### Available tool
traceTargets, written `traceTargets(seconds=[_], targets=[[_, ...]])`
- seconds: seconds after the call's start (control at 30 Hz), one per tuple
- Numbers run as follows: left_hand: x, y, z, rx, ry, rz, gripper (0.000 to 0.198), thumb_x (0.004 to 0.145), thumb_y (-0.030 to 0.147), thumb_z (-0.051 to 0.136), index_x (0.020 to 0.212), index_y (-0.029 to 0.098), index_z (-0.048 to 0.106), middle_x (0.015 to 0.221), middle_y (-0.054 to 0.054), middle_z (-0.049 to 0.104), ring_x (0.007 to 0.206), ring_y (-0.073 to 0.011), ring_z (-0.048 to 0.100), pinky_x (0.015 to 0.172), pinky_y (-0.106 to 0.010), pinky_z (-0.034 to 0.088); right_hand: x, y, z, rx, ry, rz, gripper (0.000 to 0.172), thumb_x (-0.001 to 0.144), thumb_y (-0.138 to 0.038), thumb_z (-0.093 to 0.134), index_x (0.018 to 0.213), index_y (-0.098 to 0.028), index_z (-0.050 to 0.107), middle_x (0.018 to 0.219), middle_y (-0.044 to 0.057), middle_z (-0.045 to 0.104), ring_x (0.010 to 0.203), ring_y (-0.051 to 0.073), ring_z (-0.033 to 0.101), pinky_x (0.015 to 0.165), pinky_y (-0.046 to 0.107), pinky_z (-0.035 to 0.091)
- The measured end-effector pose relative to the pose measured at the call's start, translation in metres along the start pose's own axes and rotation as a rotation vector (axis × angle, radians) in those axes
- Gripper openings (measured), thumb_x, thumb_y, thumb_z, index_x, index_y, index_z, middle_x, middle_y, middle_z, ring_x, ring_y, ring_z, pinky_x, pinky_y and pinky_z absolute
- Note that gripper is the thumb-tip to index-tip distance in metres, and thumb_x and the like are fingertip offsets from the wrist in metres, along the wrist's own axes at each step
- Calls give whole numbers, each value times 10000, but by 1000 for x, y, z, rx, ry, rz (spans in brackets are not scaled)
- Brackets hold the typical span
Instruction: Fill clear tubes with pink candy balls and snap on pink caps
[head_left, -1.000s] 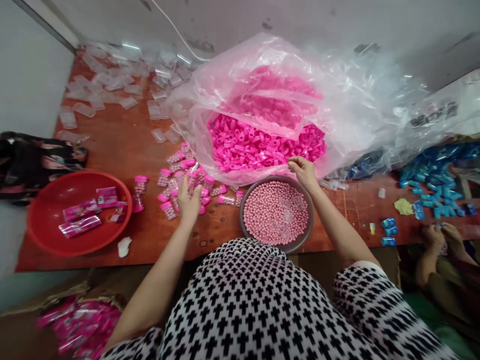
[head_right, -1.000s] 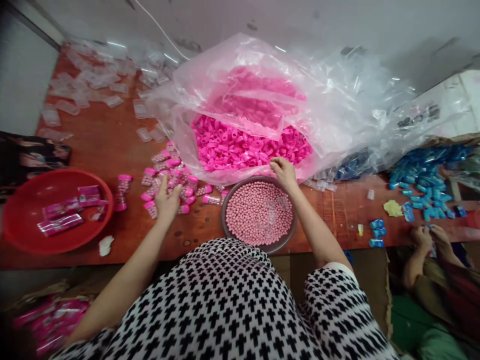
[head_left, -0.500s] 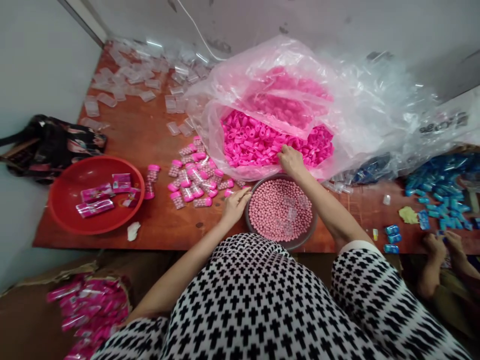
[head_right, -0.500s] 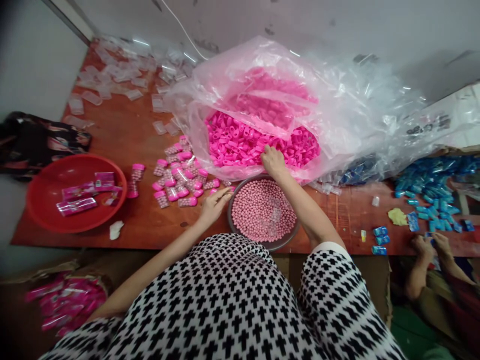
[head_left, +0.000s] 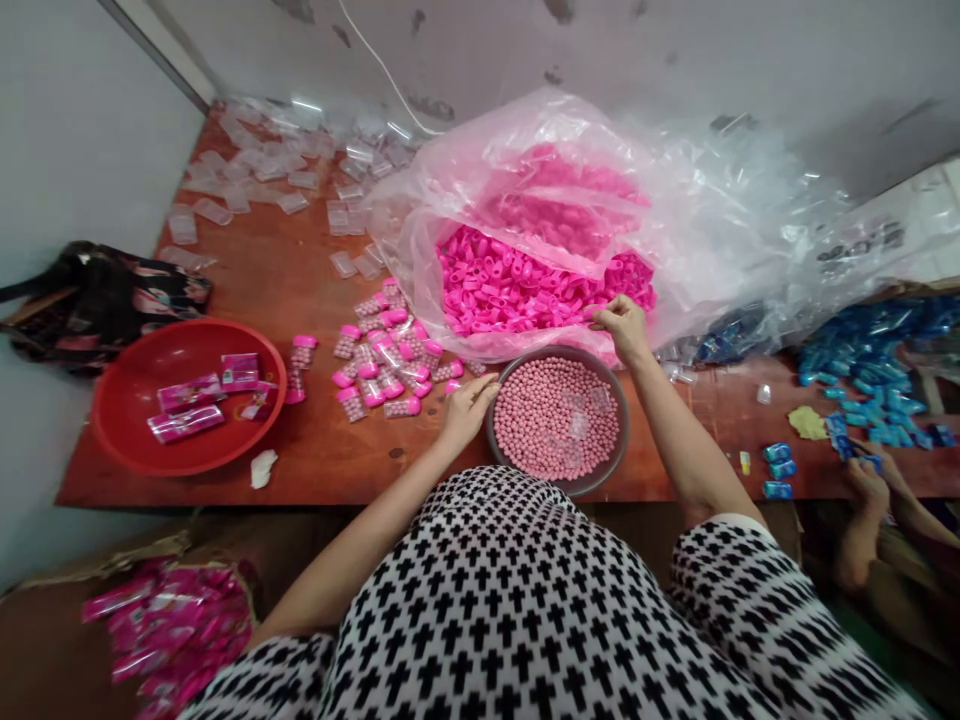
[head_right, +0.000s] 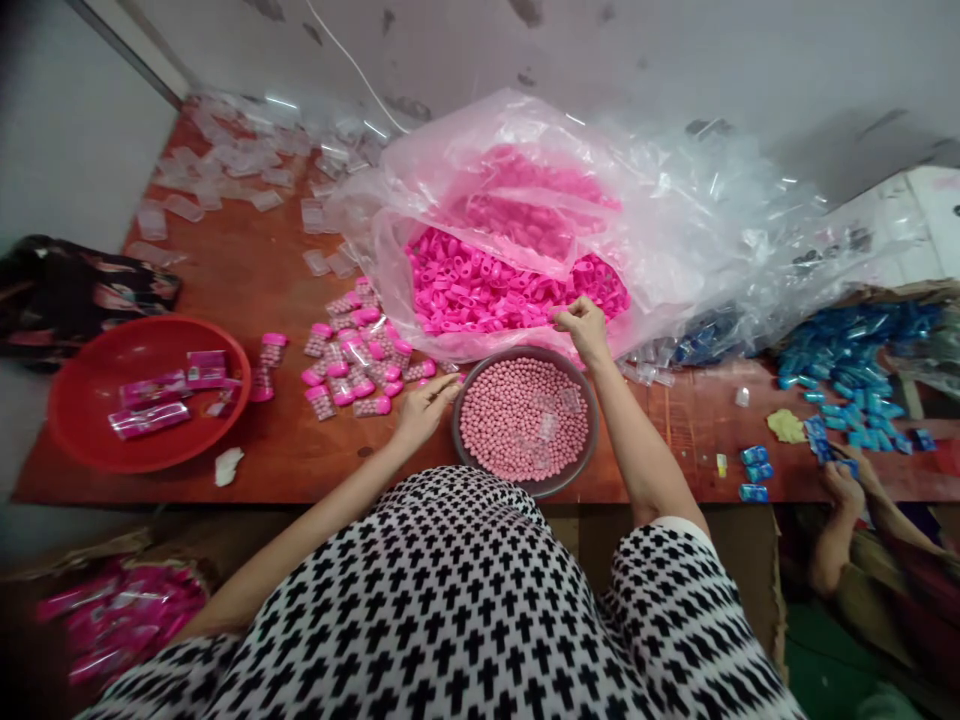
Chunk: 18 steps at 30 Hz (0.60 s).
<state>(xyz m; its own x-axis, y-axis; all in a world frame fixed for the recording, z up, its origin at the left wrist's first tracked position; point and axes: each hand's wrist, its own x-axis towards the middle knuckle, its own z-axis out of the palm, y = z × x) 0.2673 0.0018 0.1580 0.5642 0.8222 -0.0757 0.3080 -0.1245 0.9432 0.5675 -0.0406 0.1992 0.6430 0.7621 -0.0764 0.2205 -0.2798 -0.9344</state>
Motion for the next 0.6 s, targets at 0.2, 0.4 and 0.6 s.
traceTargets(seconds=[0.2, 0.4, 0.6], targets=[[6, 4, 11, -25, -31, 35, 280, 844, 308, 563, 1061, 174, 679, 1085, -56, 701, 989, -199, 660, 922, -354, 509, -5, 9, -15, 55, 16, 5, 324, 636, -372, 700, 815, -200, 490, 639, -61, 561, 575, 101, 578, 562, 234, 500], [1, 5, 12, -17, -78, 31, 298, 851, 319, 555, 1077, 164, 672, 1108, -62, 692, 1006, -196, 652, 932, -346, 499, -38, 22, -28, -307, -99, -175, 240, 793, -381, 594, 932, -185, 602, 871, 21, 660, 796, 145, 605, 755, 286, 490], [-9, -2, 25, -10, -130, -6, 282, 844, 308, 566, 1058, 165, 679, 1094, -63, 697, 990, -193, 658, 928, -354, 501, -121, 34, -11, -1107, -517, -90, 285, 872, -283, 515, 1121, -166, 591, 1113, 130, 635, 987, 239, 577, 769, 307, 450]])
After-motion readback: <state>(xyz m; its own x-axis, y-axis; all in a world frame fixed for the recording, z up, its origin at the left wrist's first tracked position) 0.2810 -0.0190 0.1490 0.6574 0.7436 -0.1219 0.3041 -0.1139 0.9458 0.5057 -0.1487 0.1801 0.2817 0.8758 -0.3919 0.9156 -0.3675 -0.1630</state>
